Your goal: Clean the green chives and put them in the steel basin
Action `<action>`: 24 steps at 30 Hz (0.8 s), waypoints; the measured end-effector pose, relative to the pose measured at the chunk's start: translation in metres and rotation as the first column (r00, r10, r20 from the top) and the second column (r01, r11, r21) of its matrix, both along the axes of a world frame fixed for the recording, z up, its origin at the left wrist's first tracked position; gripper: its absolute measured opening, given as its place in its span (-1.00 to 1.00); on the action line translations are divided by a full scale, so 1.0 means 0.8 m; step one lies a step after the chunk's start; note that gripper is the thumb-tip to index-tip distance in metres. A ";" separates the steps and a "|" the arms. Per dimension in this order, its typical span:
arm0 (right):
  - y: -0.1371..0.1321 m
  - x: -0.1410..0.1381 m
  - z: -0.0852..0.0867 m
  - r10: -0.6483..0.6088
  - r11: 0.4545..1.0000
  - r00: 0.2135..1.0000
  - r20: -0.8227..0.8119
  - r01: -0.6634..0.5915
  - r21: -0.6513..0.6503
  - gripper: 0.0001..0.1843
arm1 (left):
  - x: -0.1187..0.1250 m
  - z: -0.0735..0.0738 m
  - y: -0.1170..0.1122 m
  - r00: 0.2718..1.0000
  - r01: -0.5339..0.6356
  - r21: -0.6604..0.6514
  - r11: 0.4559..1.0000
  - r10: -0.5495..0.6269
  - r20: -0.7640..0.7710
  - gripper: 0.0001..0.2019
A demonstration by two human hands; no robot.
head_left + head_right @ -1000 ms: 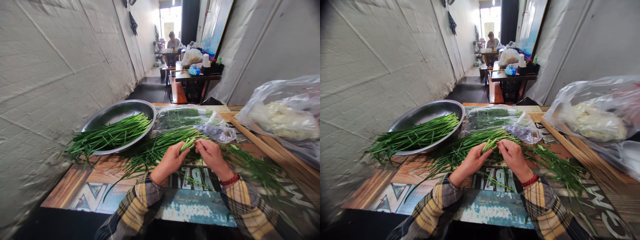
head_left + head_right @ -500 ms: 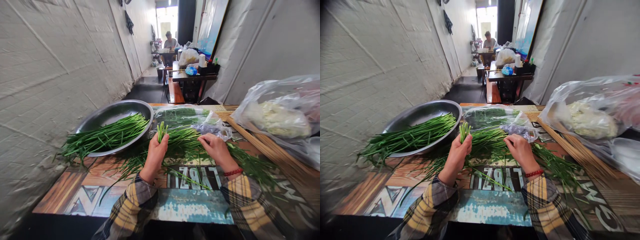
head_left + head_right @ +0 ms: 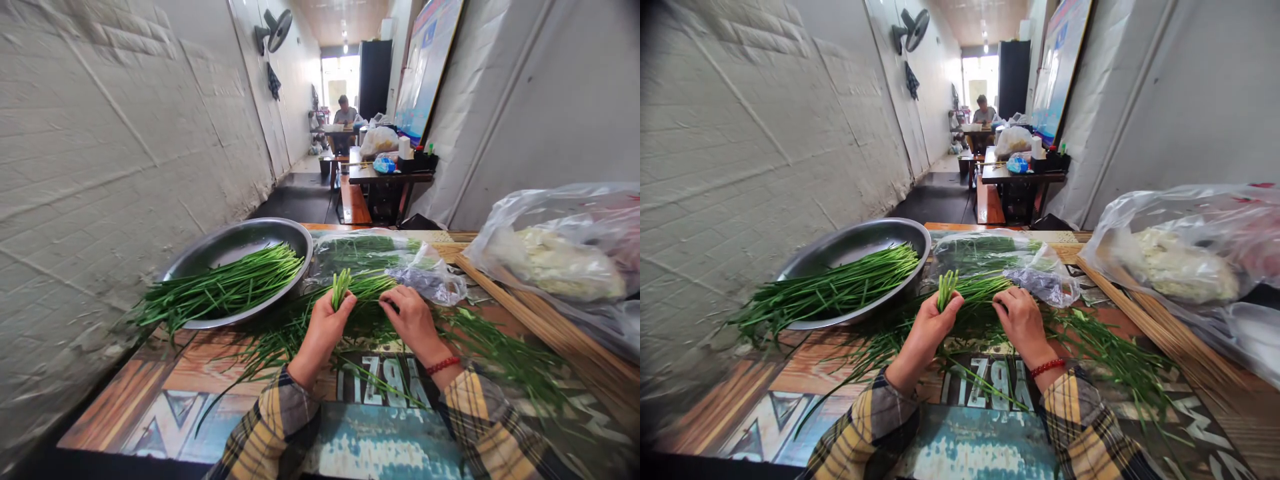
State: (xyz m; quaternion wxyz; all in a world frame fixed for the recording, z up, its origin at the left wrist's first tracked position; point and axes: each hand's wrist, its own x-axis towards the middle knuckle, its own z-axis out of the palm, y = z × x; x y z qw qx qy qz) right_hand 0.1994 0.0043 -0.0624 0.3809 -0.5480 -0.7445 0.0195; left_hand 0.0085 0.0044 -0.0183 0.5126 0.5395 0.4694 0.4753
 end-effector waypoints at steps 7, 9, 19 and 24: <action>-0.004 0.011 0.003 -0.103 0.991 0.883 -0.458 0.051 -0.124 -0.72 | 0.005 -0.003 -0.005 0.961 0.242 -0.070 0.968 -0.249 -0.121 -0.70; -0.003 0.017 0.003 -0.142 0.986 0.816 -0.560 0.070 -0.149 -0.68 | 0.005 -0.003 -0.004 0.982 0.165 -0.050 0.985 -0.168 -0.084 -0.68; -0.005 0.021 0.006 -0.102 0.983 0.644 -0.758 -0.050 -0.174 -0.66 | -0.002 0.013 -0.005 0.977 -0.155 0.064 0.986 0.143 0.159 -0.67; -0.012 0.015 0.012 -0.075 0.983 0.655 -0.752 -0.080 -0.167 -0.69 | -0.001 0.017 -0.009 0.993 -0.115 0.219 0.969 0.106 0.050 -0.72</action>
